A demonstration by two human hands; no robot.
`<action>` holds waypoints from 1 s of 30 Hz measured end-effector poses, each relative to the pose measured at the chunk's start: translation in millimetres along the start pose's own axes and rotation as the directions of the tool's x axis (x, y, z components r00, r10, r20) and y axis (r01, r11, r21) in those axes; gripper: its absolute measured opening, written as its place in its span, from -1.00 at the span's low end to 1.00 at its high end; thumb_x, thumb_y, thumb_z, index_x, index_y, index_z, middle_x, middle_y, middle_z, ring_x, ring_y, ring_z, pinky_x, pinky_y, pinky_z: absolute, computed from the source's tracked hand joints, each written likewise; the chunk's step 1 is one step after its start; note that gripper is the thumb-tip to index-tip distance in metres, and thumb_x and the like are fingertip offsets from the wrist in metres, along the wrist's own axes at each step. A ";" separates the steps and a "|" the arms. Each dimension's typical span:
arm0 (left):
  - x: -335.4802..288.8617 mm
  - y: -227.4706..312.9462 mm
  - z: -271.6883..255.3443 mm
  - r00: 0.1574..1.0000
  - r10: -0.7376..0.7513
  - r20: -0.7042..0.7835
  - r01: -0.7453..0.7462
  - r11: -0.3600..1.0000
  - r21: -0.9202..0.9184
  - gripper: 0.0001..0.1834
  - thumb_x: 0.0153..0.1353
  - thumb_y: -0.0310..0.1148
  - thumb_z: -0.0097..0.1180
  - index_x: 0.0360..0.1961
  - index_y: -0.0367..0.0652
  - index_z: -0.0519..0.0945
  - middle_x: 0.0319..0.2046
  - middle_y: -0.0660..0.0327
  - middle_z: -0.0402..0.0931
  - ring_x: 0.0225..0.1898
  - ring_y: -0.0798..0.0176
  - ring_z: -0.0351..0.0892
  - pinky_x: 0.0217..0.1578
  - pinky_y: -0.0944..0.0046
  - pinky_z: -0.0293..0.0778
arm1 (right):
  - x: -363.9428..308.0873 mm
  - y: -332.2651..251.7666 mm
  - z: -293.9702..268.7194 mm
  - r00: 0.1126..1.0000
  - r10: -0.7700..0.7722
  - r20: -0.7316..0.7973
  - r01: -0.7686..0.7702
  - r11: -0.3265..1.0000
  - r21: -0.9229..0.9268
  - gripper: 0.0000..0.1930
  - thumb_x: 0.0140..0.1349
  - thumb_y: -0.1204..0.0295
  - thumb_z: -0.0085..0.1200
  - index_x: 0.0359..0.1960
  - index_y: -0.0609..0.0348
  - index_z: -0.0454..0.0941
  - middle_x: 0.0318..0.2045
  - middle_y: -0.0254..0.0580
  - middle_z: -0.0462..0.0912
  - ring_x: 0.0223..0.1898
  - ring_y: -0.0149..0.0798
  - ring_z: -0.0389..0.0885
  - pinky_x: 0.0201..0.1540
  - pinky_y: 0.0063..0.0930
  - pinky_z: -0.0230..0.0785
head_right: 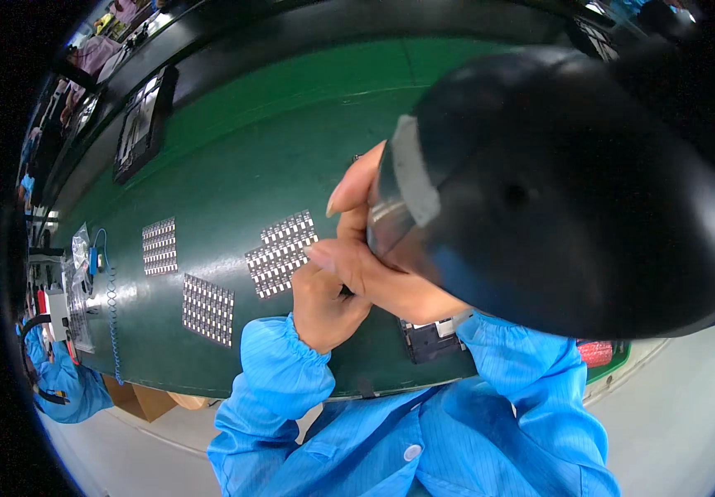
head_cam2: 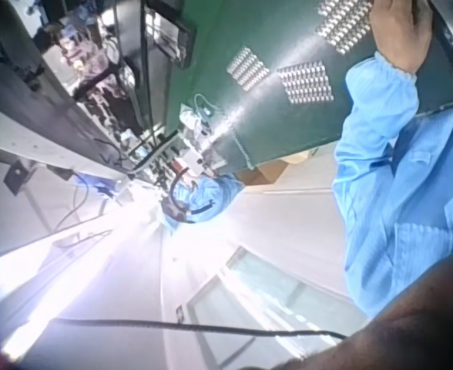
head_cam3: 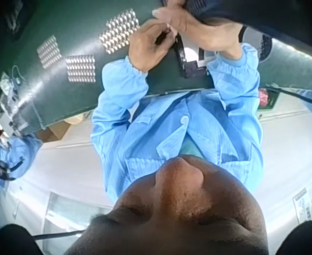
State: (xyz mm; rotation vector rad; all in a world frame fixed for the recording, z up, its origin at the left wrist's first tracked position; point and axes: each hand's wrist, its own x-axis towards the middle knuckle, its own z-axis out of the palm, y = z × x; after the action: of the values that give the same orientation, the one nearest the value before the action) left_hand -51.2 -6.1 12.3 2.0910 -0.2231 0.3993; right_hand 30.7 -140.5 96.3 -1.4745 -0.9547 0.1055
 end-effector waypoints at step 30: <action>-1.8 -20.9 -6.4 0.985 -0.147 -0.095 0.144 0.989 -0.039 -0.75 0.04 -0.73 -0.02 -0.25 -0.35 0.57 -0.28 0.02 0.60 -0.35 0.18 0.65 -0.31 0.32 0.53 | 18.3 35.5 6.0 0.976 0.061 -0.211 -0.034 0.991 0.129 -0.65 -0.01 0.74 0.16 -0.25 0.26 0.27 -0.68 -0.21 0.49 -0.67 -0.44 0.49 -0.57 -0.57 0.39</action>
State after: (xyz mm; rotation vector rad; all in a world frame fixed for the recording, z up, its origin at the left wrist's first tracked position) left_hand -47.6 10.3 -1.8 2.0359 -0.0181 0.4054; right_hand 56.1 -119.0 73.3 -1.3634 -0.7256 0.0389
